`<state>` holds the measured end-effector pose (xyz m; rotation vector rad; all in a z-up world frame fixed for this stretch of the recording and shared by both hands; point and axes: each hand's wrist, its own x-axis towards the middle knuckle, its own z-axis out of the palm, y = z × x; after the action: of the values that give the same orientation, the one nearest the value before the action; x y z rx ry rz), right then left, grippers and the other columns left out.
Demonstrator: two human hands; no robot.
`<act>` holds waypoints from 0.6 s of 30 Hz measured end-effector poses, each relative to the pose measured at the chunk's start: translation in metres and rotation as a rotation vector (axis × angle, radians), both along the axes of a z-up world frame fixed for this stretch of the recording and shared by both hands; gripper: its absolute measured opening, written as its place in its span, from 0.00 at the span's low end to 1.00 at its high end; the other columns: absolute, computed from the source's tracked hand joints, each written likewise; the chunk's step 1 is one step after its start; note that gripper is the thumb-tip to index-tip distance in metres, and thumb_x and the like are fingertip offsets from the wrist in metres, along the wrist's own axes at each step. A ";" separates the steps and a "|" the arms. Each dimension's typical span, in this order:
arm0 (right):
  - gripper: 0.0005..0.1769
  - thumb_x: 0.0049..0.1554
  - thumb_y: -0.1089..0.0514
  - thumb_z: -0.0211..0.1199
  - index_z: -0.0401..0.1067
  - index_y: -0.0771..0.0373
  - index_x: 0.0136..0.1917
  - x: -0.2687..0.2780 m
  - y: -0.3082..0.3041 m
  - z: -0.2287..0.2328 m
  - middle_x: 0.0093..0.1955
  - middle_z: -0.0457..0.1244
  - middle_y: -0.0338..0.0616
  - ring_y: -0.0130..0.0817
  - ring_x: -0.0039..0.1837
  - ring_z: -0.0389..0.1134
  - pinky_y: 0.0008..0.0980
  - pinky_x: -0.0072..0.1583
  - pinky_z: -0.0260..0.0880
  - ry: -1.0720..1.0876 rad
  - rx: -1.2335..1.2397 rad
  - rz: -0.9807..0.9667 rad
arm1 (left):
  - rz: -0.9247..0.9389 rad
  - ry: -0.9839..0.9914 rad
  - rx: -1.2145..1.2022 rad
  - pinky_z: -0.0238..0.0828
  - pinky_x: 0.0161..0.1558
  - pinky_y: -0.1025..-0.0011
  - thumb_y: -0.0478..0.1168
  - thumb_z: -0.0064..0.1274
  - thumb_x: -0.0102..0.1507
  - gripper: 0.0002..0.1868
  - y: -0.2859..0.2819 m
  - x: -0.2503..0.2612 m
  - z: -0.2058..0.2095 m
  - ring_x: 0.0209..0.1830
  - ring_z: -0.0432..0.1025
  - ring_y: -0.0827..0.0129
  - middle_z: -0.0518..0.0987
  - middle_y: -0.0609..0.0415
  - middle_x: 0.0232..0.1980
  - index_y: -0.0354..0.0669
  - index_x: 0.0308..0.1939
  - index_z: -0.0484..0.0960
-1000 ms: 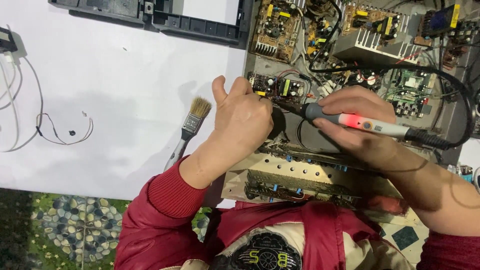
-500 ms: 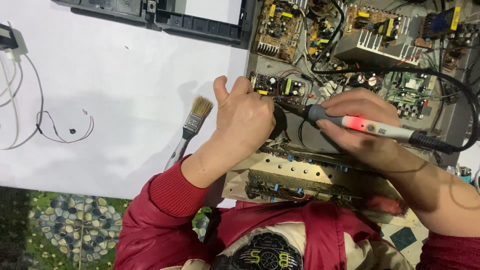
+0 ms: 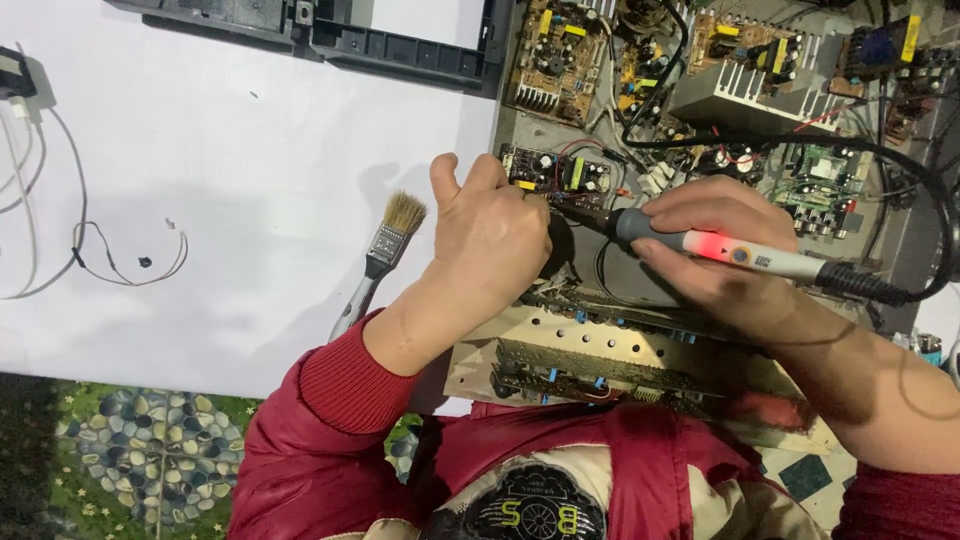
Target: The person is repairing an electronic device by soldering components onto a circuit board and cleaning the area with a brush.
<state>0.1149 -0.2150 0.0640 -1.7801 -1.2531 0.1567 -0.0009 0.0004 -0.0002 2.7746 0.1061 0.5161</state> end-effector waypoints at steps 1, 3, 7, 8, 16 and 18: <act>0.12 0.55 0.69 0.74 0.73 0.70 0.50 0.000 0.000 -0.002 0.52 0.69 0.58 0.45 0.54 0.73 0.36 0.58 0.77 0.007 0.013 -0.002 | 0.001 -0.016 -0.024 0.45 0.53 0.51 0.28 0.54 0.41 0.19 0.000 0.000 -0.001 0.40 0.58 0.66 0.48 0.67 0.17 0.55 0.10 0.61; 0.12 0.55 0.69 0.75 0.74 0.69 0.50 0.000 0.000 0.000 0.51 0.69 0.58 0.44 0.53 0.73 0.36 0.57 0.77 0.014 0.027 -0.003 | 0.003 -0.032 -0.048 0.45 0.53 0.52 0.27 0.53 0.42 0.20 -0.003 0.000 -0.013 0.40 0.57 0.67 0.46 0.67 0.18 0.55 0.11 0.59; 0.12 0.55 0.69 0.74 0.73 0.69 0.51 -0.001 0.000 0.001 0.52 0.69 0.57 0.44 0.53 0.73 0.35 0.57 0.76 0.013 -0.009 -0.005 | 0.032 -0.006 -0.298 0.40 0.54 0.57 0.30 0.42 0.48 0.13 -0.003 0.000 -0.016 0.37 0.53 0.75 0.50 0.66 0.28 0.54 0.23 0.57; 0.13 0.55 0.68 0.75 0.74 0.68 0.51 0.000 -0.001 -0.001 0.51 0.70 0.56 0.42 0.53 0.73 0.34 0.57 0.76 0.029 -0.005 -0.001 | 0.001 -0.016 -0.051 0.43 0.52 0.54 0.28 0.50 0.40 0.20 0.000 0.001 -0.007 0.40 0.56 0.69 0.46 0.67 0.19 0.58 0.11 0.57; 0.10 0.56 0.66 0.73 0.75 0.68 0.49 -0.003 0.004 0.016 0.50 0.70 0.53 0.40 0.54 0.73 0.33 0.57 0.75 0.030 0.043 -0.072 | -0.072 0.126 -0.134 0.52 0.54 0.50 0.36 0.59 0.54 0.14 0.017 -0.001 0.062 0.37 0.68 0.61 0.70 0.64 0.15 0.49 0.14 0.77; 0.09 0.56 0.64 0.74 0.75 0.66 0.46 0.004 0.002 0.014 0.48 0.70 0.51 0.39 0.52 0.74 0.32 0.55 0.76 0.025 0.091 -0.145 | -0.080 0.131 -0.171 0.55 0.59 0.48 0.40 0.61 0.59 0.15 0.028 0.008 0.085 0.38 0.70 0.64 0.76 0.65 0.19 0.51 0.16 0.80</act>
<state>0.1185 -0.2126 0.0775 -1.7776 -1.0928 0.0386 0.0075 0.0287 0.0845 2.6312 0.0646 0.2900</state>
